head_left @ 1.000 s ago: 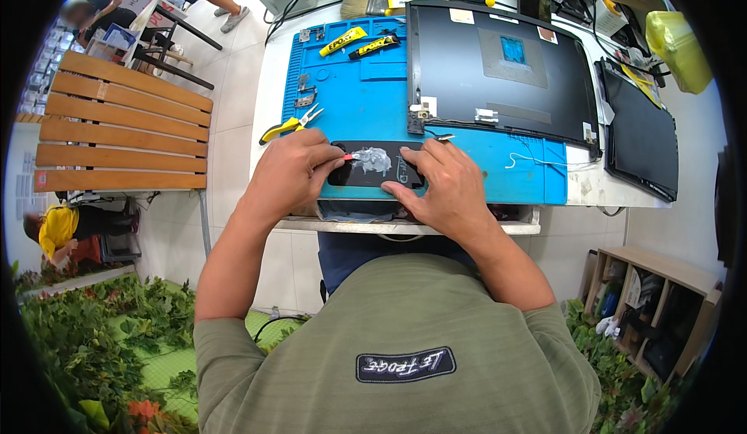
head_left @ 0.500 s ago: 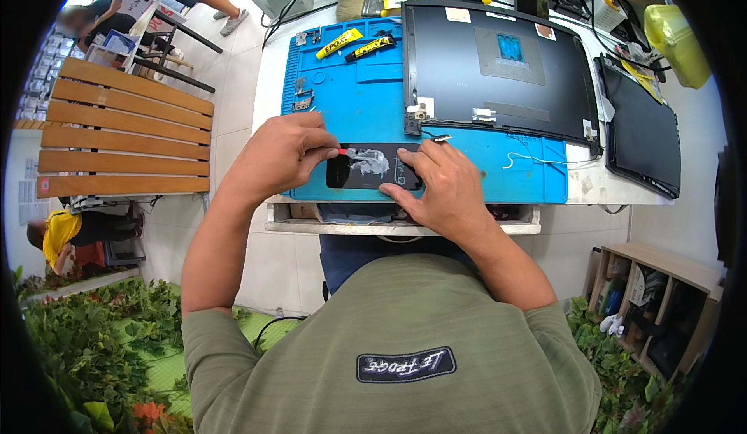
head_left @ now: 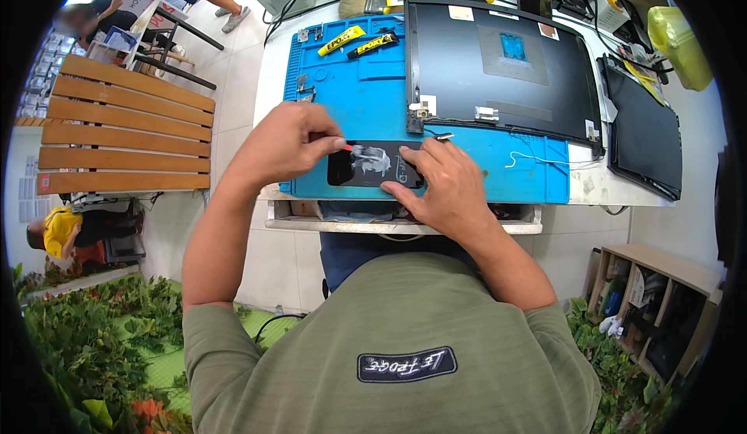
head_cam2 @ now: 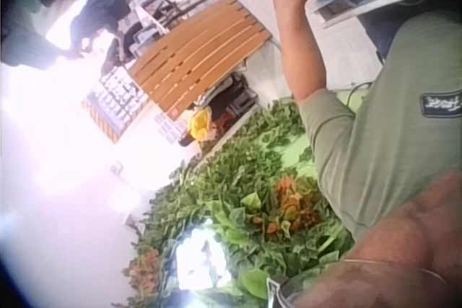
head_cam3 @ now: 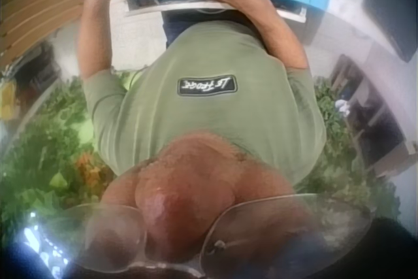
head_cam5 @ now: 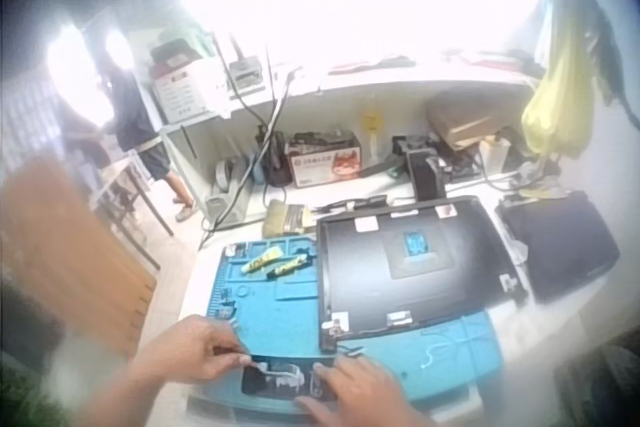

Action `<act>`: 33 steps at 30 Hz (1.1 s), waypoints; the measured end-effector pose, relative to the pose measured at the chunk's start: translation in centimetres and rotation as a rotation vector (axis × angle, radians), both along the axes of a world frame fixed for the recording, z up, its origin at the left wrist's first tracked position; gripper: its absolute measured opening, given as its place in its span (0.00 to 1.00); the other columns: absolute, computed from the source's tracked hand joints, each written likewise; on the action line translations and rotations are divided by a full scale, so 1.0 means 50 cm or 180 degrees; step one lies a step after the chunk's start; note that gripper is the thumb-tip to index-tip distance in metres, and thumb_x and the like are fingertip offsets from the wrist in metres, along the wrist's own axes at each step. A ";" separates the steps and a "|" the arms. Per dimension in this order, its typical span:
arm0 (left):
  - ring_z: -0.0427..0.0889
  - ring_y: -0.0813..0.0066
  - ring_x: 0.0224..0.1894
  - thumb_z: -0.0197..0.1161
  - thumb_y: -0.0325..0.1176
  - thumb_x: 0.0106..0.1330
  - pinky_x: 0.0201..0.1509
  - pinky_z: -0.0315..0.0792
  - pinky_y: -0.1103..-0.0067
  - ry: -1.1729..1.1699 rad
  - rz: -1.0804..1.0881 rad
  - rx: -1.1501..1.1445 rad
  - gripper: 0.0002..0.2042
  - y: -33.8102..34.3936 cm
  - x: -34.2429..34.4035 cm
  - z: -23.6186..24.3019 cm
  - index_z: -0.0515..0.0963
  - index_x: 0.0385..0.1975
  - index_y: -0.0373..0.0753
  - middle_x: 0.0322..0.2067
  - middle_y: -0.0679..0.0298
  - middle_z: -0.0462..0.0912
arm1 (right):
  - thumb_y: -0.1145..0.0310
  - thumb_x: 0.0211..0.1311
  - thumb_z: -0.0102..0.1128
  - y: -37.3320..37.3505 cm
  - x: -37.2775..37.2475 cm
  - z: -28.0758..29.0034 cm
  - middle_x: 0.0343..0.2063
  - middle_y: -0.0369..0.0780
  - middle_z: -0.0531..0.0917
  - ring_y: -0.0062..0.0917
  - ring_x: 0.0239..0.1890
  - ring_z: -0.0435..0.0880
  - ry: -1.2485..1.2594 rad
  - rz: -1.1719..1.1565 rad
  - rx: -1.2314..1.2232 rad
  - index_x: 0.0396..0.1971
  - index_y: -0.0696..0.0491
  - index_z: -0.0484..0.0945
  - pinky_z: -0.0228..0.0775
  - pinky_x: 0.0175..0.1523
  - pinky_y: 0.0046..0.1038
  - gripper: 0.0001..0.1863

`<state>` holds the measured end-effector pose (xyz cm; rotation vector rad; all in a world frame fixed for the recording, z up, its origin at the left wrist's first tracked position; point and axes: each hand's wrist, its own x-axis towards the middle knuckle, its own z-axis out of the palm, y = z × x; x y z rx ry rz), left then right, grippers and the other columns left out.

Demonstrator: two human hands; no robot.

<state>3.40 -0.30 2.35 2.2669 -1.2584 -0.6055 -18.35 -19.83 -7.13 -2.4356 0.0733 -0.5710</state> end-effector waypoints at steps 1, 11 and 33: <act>0.82 0.68 0.31 0.81 0.30 0.70 0.39 0.76 0.71 0.0030 0.0158 0.0213 0.07 0.011 0.001 0.007 0.93 0.39 0.32 0.29 0.57 0.88 | 0.54 0.60 0.89 -0.001 -0.001 0.000 0.41 0.43 0.86 0.41 0.44 0.86 0.0005 0.0004 0.0016 0.52 0.59 0.91 0.80 0.50 0.43 0.29; 0.85 0.71 0.31 0.80 0.32 0.72 0.38 0.77 0.73 0.0118 0.0424 -0.0046 0.09 0.004 -0.073 -0.039 0.95 0.41 0.32 0.31 0.57 0.92 | 0.54 0.59 0.89 0.001 0.001 0.002 0.41 0.43 0.87 0.41 0.44 0.87 0.0049 0.0001 0.0003 0.51 0.59 0.91 0.80 0.49 0.43 0.28; 0.86 0.72 0.29 0.79 0.33 0.73 0.37 0.79 0.74 0.0237 0.0757 0.0035 0.10 0.009 -0.098 -0.036 0.94 0.40 0.30 0.31 0.55 0.94 | 0.53 0.61 0.88 0.000 -0.001 -0.002 0.42 0.43 0.87 0.41 0.45 0.87 -0.0024 -0.0008 -0.0048 0.51 0.58 0.90 0.80 0.50 0.42 0.28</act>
